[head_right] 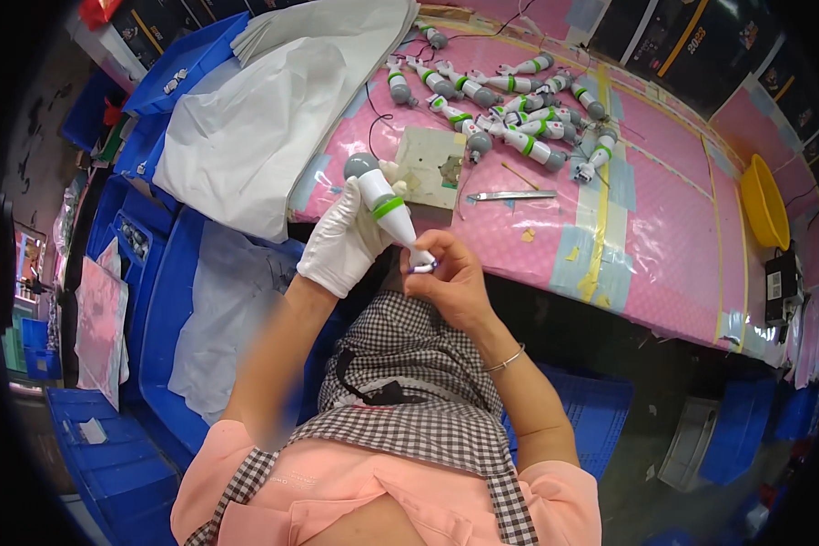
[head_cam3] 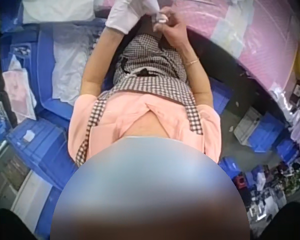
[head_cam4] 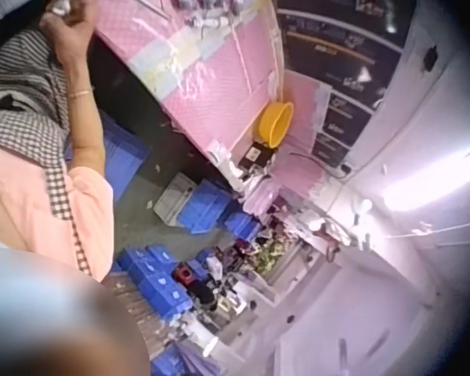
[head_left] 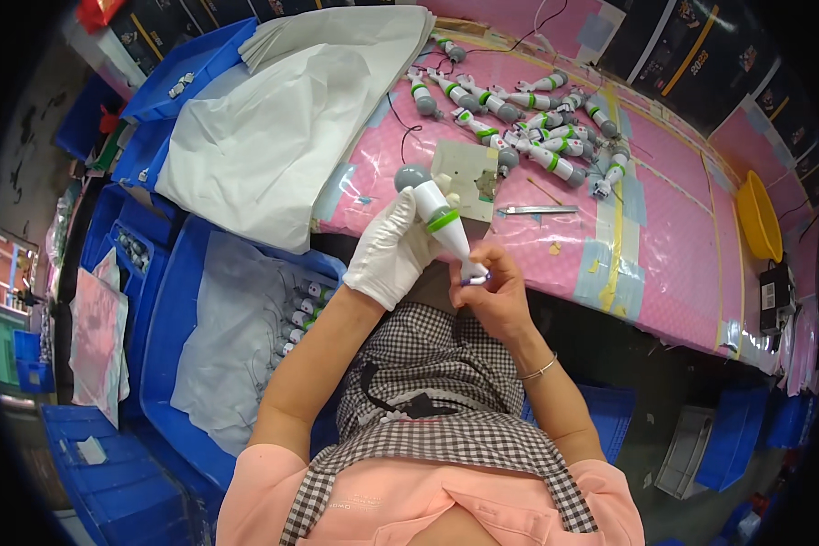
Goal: Attaching internal components to toy robot bodies using a soldering or glue tool and organizing them in a bin.
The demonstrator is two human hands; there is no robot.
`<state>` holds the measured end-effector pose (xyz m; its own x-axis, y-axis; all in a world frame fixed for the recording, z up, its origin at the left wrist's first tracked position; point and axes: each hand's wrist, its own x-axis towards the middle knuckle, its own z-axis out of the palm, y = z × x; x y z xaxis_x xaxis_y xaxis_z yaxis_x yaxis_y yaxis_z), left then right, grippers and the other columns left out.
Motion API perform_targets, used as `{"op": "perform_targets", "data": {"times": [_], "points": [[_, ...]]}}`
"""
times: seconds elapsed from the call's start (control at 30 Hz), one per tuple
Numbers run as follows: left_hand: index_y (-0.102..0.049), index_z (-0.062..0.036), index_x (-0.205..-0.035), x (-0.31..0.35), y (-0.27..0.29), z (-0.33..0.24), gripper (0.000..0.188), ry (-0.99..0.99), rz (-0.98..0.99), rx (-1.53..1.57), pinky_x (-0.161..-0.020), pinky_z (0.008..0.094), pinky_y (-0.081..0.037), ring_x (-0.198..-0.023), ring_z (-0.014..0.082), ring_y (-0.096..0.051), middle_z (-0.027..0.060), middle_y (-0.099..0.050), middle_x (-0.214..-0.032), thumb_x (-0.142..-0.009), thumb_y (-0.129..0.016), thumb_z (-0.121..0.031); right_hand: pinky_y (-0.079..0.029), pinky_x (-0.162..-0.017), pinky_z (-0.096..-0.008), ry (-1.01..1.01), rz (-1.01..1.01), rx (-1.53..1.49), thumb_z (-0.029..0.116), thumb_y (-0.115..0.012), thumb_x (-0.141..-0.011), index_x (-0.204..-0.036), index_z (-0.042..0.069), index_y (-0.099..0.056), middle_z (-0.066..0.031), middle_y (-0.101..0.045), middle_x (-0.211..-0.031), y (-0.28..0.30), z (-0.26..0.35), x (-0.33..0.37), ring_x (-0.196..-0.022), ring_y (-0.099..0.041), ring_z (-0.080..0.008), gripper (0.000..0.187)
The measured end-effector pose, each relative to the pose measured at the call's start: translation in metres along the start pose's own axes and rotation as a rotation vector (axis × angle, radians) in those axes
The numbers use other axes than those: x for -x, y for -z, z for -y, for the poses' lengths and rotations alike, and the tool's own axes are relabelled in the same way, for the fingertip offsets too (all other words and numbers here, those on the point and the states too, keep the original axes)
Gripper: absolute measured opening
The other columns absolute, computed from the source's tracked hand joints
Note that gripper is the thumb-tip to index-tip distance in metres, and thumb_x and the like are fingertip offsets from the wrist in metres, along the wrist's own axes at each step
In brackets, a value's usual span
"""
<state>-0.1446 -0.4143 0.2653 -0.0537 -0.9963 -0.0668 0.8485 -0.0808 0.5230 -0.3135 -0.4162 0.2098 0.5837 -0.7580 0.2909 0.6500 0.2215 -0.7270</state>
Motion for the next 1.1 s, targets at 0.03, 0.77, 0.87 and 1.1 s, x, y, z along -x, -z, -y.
{"op": "perform_targets", "data": {"times": [0.03, 0.77, 0.87, 1.1], "points": [[-0.044, -0.0072, -0.123, 0.004, -0.001, -0.001, 0.041, 0.032, 0.018, -0.008, -0.090, 0.0420, -0.047, -0.109, 0.0247, -0.054, 0.0111, -0.053, -0.121, -0.092, -0.048, -0.033, -0.050, -0.072, -0.0271, -0.003, -0.009, -0.012, 0.000, -0.065, -0.080, -0.120, 0.013, -0.050, -0.0111, -0.056, -0.095, 0.000, 0.000, 0.001, -0.074, -0.058, -0.0156, 0.045], [-0.050, -0.0017, -0.115, 0.035, 0.023, 0.029, 0.058, 0.524, -0.189, 0.017, -0.064, 0.0317, -0.050, -0.071, 0.0192, -0.058, 0.0125, -0.061, -0.089, -0.094, -0.029, -0.051, -0.056, -0.061, -0.0236, -0.179, -0.565, 0.129, 0.014, -0.056, -0.088, -0.113, -0.003, -0.055, -0.0141, -0.065, -0.099, 0.024, 0.056, -0.044, -0.068, -0.066, -0.0150, 0.030], [-0.051, -0.0037, -0.113, 0.037, 0.020, 0.032, 0.052, 0.538, -0.180, -0.102, -0.064, 0.0299, -0.050, -0.069, 0.0174, -0.058, 0.0109, -0.062, -0.088, -0.095, -0.033, -0.048, -0.056, -0.060, -0.0241, -0.213, -0.563, 0.123, 0.012, -0.057, -0.086, -0.110, -0.004, -0.056, -0.0136, -0.065, -0.095, 0.035, 0.059, -0.039, -0.067, -0.065, -0.0146, 0.029], [-0.051, -0.0007, -0.107, 0.025, 0.010, 0.030, 0.039, 0.488, -0.016, -0.784, -0.063, 0.0240, -0.046, -0.072, 0.0118, -0.058, 0.0068, -0.060, -0.085, -0.085, -0.060, -0.032, -0.029, -0.039, -0.0177, -0.260, -0.559, 0.358, 0.014, -0.062, -0.082, -0.091, 0.000, -0.066, -0.0012, -0.057, -0.071, 0.052, 0.067, -0.048, -0.045, -0.042, -0.0040, 0.016]]}}
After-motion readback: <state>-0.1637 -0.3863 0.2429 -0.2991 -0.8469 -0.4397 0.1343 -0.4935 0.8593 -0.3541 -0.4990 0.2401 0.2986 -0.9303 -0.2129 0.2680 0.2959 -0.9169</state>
